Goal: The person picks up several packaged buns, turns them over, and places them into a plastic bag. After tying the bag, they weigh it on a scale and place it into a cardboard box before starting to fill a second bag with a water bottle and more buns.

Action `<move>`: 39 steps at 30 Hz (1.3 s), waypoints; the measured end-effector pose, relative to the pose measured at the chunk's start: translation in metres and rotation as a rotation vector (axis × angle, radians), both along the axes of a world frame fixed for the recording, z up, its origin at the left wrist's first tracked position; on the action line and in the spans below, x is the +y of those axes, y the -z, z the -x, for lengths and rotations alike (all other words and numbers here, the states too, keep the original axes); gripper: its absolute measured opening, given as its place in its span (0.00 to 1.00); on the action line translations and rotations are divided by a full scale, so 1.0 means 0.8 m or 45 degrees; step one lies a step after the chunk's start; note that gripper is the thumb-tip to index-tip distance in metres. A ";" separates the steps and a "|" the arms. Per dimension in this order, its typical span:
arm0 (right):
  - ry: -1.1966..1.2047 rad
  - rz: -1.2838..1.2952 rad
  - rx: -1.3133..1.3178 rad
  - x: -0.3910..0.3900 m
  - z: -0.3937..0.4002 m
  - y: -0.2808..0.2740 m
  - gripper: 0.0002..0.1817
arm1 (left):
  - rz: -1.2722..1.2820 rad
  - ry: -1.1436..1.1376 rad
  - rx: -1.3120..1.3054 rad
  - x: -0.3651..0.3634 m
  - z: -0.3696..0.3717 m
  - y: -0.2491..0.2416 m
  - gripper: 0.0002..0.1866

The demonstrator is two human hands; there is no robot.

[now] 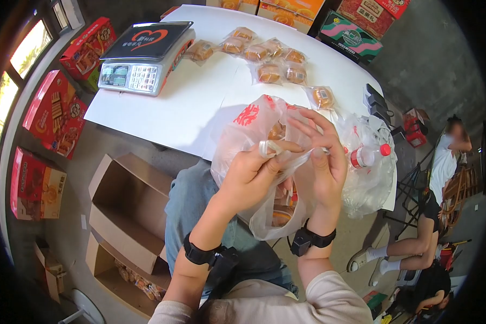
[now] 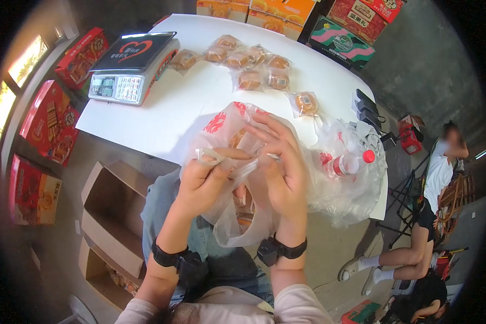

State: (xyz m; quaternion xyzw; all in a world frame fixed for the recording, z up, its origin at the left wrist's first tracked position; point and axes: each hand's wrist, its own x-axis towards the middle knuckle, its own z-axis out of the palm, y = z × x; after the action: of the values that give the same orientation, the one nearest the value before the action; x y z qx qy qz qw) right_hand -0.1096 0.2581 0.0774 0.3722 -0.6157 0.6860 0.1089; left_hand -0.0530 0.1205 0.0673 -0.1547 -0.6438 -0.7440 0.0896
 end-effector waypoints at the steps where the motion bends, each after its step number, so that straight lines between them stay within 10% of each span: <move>1: -0.001 -0.001 0.000 0.000 0.003 0.004 0.12 | 0.041 -0.034 0.004 -0.001 -0.001 -0.003 0.14; 16: 0.282 -0.067 -0.316 -0.011 0.001 0.001 0.06 | 0.517 -0.506 0.353 0.002 0.007 0.009 0.09; 19: 0.164 -0.001 -0.841 -0.014 -0.007 -0.008 0.06 | 0.597 -0.632 0.430 0.000 0.010 0.012 0.11; 22: 0.263 0.092 -0.305 -0.009 -0.005 -0.002 0.16 | 0.493 -0.730 0.274 0.002 0.010 0.015 0.11; 24: 0.252 -0.686 0.110 0.009 -0.015 -0.016 0.27 | 0.457 -0.732 0.223 0.002 0.011 0.016 0.11; 27: 0.242 -0.799 0.070 0.004 -0.025 -0.018 0.31 | 0.575 -0.740 0.300 -0.007 0.012 0.011 0.11; 39: 0.207 -0.891 0.244 0.009 -0.015 -0.006 0.12 | 0.963 -0.866 0.643 -0.018 0.016 0.009 0.09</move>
State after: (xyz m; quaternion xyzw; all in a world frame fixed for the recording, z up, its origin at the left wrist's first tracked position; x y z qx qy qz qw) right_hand -0.0977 0.2655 0.0820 0.3994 -0.8275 0.3850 0.0863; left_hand -0.0661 0.1061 0.0604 -0.1330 -0.8376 -0.3307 0.4139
